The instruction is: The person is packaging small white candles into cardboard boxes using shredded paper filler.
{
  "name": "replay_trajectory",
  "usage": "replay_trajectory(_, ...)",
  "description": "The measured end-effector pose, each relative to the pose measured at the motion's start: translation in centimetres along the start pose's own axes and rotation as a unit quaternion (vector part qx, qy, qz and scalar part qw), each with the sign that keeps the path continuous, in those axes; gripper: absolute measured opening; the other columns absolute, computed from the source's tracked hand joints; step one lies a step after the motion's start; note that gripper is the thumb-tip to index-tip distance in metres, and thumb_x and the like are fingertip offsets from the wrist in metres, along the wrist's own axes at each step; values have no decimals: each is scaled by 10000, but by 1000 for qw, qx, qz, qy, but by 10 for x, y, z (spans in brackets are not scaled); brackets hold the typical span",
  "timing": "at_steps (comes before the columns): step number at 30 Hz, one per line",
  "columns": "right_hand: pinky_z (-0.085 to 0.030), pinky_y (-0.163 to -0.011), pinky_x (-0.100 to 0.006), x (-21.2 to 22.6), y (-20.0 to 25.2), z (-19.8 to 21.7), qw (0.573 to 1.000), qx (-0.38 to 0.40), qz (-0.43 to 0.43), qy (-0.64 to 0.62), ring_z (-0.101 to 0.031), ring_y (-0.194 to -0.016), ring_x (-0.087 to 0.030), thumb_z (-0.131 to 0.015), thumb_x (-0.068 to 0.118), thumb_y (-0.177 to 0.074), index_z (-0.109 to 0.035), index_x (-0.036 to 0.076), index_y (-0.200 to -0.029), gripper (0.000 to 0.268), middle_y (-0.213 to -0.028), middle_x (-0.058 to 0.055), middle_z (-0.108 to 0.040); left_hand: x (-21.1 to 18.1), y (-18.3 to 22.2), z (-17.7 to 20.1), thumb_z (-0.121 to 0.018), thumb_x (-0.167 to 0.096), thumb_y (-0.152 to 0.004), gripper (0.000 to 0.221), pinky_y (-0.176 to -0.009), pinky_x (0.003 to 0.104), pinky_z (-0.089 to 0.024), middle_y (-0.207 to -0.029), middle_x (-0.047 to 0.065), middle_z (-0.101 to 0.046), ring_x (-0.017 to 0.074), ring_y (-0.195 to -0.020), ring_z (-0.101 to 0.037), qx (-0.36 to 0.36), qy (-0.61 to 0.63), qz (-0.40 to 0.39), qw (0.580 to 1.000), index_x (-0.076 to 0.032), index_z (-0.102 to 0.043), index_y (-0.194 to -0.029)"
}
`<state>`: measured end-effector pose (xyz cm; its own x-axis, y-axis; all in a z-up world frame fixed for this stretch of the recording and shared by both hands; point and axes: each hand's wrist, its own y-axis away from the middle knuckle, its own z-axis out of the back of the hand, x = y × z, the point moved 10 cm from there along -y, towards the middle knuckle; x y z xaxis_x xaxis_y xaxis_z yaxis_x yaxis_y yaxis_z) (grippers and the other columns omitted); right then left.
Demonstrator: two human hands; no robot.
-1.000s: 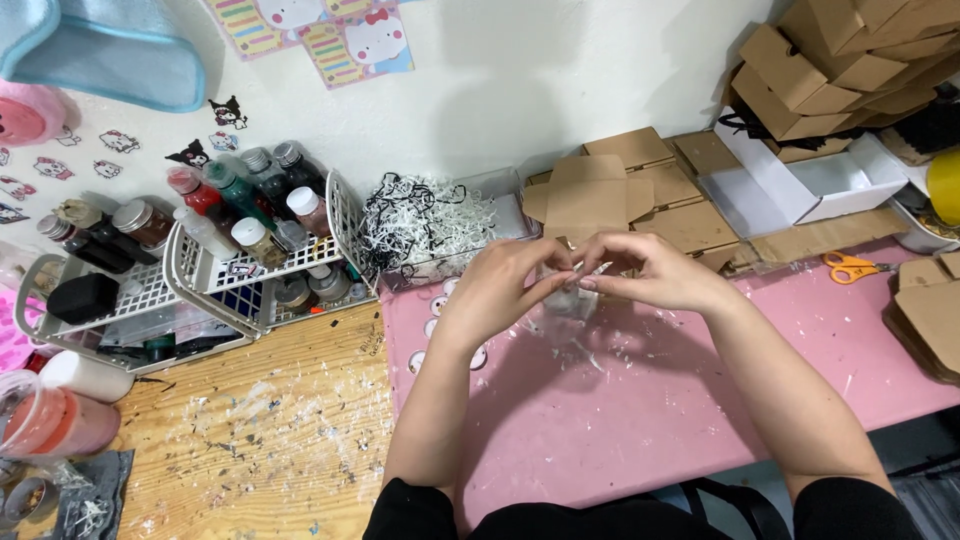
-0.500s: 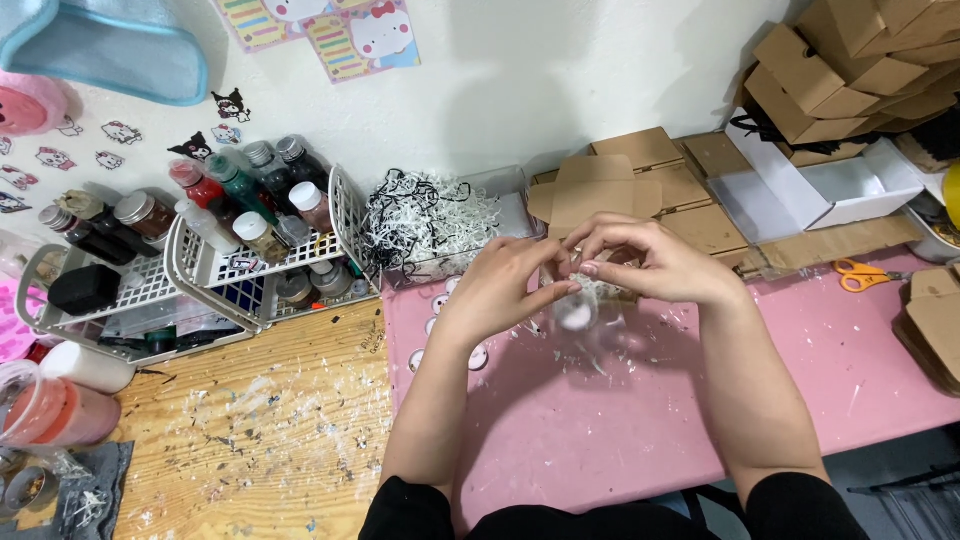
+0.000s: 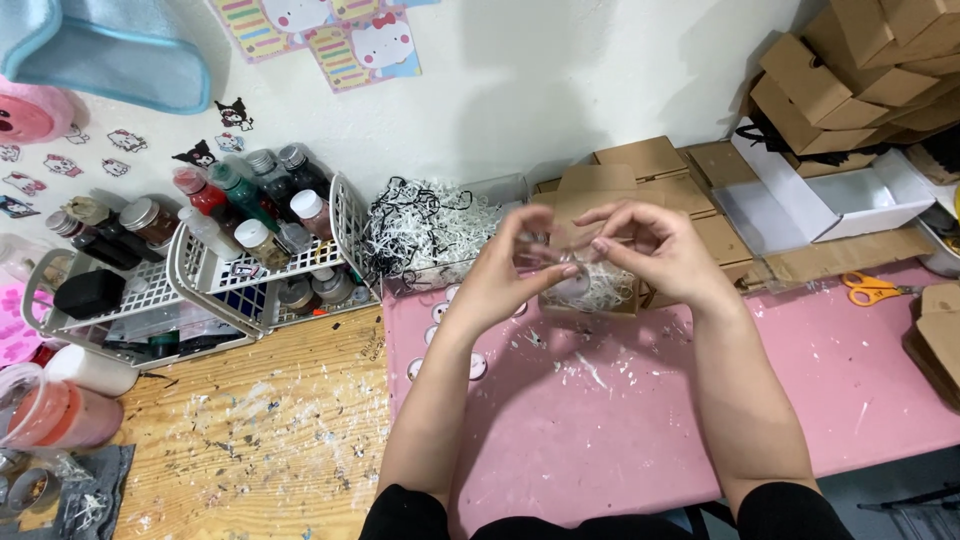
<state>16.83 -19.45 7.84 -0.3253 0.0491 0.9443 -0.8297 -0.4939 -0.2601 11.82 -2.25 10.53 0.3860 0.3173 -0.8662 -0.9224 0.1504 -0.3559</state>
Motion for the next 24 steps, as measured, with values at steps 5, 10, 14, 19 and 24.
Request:
replay_trajectory(5,-643,-848,-329,11,2,10,999,-46,-25,-1,-729,-1003,-163,-761,30,-814,-647,99,-1114,328,-1143,-102,-737,42,-7,-25,-772,-191,-883,316,-926,340,-629,-1089,88,-773,193,-1023,-763,60,52,64,995,-74,-682,-1162)
replay_trajectory(10,-627,-825,-361,8,1,9,995,-46,-68,60,-729,-950,-176,-816,41,-787,-701,93,-1174,407,-1037,-96,-770,50,-11,-27,-743,-175,-901,274,-929,321,-615,-1102,60,-784,165,-1017,-761,49,12,65,997,-80,-715,-1156)
replay_trajectory(14,-648,-804,-364,-9,3,24,979,-95,-155,93,-763,-869,-178,-779,41,-841,-743,47,-1059,221,-933,-76,-789,69,-17,-25,-722,-181,-922,350,-913,328,-624,-1126,89,-750,187,-1022,-739,43,57,75,995,-71,-644,-1245)
replay_trajectory(19,-651,-823,-332,-21,3,44,983,-124,-120,55,-755,-898,-158,-750,11,-851,-672,36,-1094,256,-950,-73,-759,96,-19,-35,-786,-125,-888,441,-913,315,-609,-1121,118,-760,195,-1043,-739,115,46,109,986,-34,-616,-1284)
replay_trajectory(24,-599,-830,-317,-5,11,39,989,-76,-94,85,-710,-921,-157,-748,2,-846,-625,129,-1350,534,-965,-64,-739,98,-20,-28,-772,-29,-839,621,-835,315,-607,-1182,140,-704,187,-942,-709,58,120,122,984,-28,-489,-1392)
